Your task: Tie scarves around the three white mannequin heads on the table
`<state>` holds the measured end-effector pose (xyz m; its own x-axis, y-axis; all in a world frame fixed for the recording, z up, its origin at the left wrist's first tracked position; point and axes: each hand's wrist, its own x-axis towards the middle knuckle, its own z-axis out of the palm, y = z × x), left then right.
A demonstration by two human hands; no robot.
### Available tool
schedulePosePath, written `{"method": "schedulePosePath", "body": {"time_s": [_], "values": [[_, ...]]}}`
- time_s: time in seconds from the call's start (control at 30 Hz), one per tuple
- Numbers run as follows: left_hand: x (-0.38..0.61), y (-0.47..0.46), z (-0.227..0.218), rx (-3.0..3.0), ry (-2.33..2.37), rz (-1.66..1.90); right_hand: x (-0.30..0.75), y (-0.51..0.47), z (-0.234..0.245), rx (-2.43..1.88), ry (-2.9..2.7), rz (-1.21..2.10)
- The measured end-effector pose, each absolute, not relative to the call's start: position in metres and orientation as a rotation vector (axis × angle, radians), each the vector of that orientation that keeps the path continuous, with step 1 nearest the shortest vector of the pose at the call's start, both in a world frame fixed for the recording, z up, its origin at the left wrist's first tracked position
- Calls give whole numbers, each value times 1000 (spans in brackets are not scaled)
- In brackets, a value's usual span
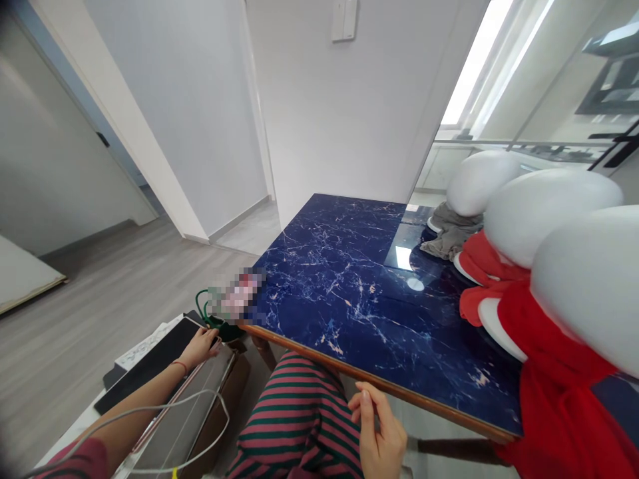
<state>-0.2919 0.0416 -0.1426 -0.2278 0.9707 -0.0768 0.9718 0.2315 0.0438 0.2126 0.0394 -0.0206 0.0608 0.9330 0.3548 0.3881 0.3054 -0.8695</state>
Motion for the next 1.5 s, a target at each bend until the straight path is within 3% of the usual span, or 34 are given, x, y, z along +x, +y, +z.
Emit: {"method": "schedulePosePath", "body": {"time_s": [0.23, 0.47, 0.63, 0.73, 1.13, 1.4, 1.5], "values": [[-261, -11, -164, 2034, 2546, 126, 214, 52, -13, -1239, -1571, 584], [-241, -120, -183, 1895, 2810, 281, 229, 118, 32, -1243, -1577, 292], [-232, -164, -177, 1652, 2951, 251, 235, 158, 36, -1296, -1621, 644], [-224, -171, -174, 1470, 3044, 210, 239, 166, 27, -1262, -1598, 828], [-224, -156, -164, 1363, 3040, -164, 242, 162, 24, -1271, -1580, 882], [-283, -136, -138, 633, 3209, 235, 242, 162, 22, -1261, -1602, 866], [-283, -125, -134, 814, 3250, 296, 242, 162, 22, -1266, -1589, 872]]}}
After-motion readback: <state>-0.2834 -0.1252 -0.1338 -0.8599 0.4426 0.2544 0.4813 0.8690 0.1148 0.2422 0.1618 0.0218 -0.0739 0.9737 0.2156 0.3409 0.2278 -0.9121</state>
